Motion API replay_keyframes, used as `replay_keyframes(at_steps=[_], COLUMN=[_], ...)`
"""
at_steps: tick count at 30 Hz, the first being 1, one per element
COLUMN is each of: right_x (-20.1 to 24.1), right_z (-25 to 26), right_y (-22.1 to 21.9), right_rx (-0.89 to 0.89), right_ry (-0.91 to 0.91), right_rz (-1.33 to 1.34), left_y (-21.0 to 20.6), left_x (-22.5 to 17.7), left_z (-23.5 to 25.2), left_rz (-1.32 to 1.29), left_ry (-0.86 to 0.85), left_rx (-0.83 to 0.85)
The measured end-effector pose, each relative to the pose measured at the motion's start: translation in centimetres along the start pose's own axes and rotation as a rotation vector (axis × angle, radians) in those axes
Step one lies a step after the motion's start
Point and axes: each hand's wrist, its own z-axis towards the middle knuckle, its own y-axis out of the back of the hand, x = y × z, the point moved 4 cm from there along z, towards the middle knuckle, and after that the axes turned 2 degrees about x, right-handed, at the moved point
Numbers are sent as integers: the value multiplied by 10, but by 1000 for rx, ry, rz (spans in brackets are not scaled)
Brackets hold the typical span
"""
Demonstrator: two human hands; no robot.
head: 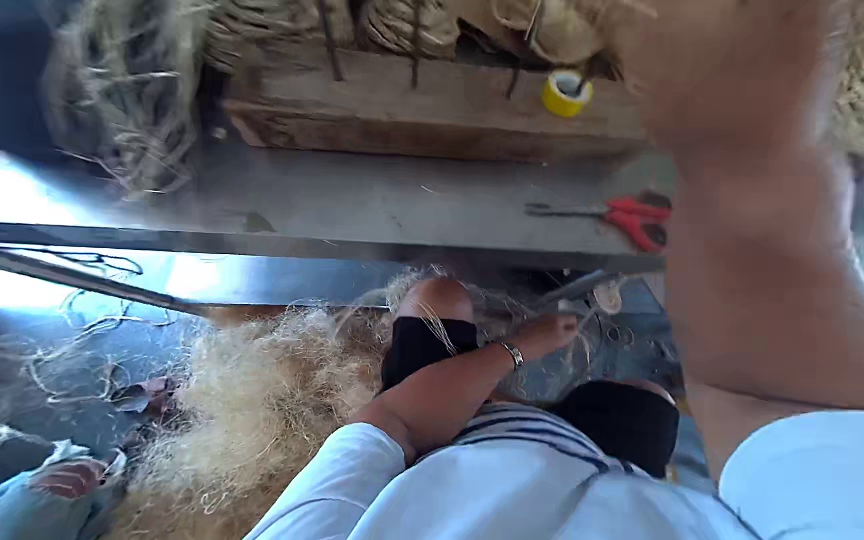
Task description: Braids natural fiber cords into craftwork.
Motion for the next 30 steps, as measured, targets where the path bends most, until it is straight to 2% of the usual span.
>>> replay_keyframes(at_steps=[2,5,7,10,14,17,21,26,28,30], right_x=[-8,-21,-32,-39,-44,-61,-78,-87,-88,-90], right_z=[-45,-128,-185,-260,-324,-354,-369,-370,-370,-368], right_y=[18,51,82,123,156,158,124,85,75,68], right_rx=[111,167,107,-15,-123,-191,-239,-137,-103,-85], right_ry=[-128,-244,-320,-442,-534,-544,-633,-682,-698,-704], right_rz=[177,358,404,402,382,437,565,660,676,677], left_y=[-7,-12,-15,-20,-22,-18,-16,-18,-20,-15], left_x=[9,6,-4,-26,-62,-70,-65,-59,-59,-58], left_z=[8,9,4,0,-1,4,4,1,-9,-21], left_rz=[-6,-80,-179,-338,-285,-167,-28,522,636,694], left_ry=[-52,23,104,132,96,105,144,94,103,17], left_rx=[-38,-25,-32,-27,-58,-106,-160,-208,-224,-283])
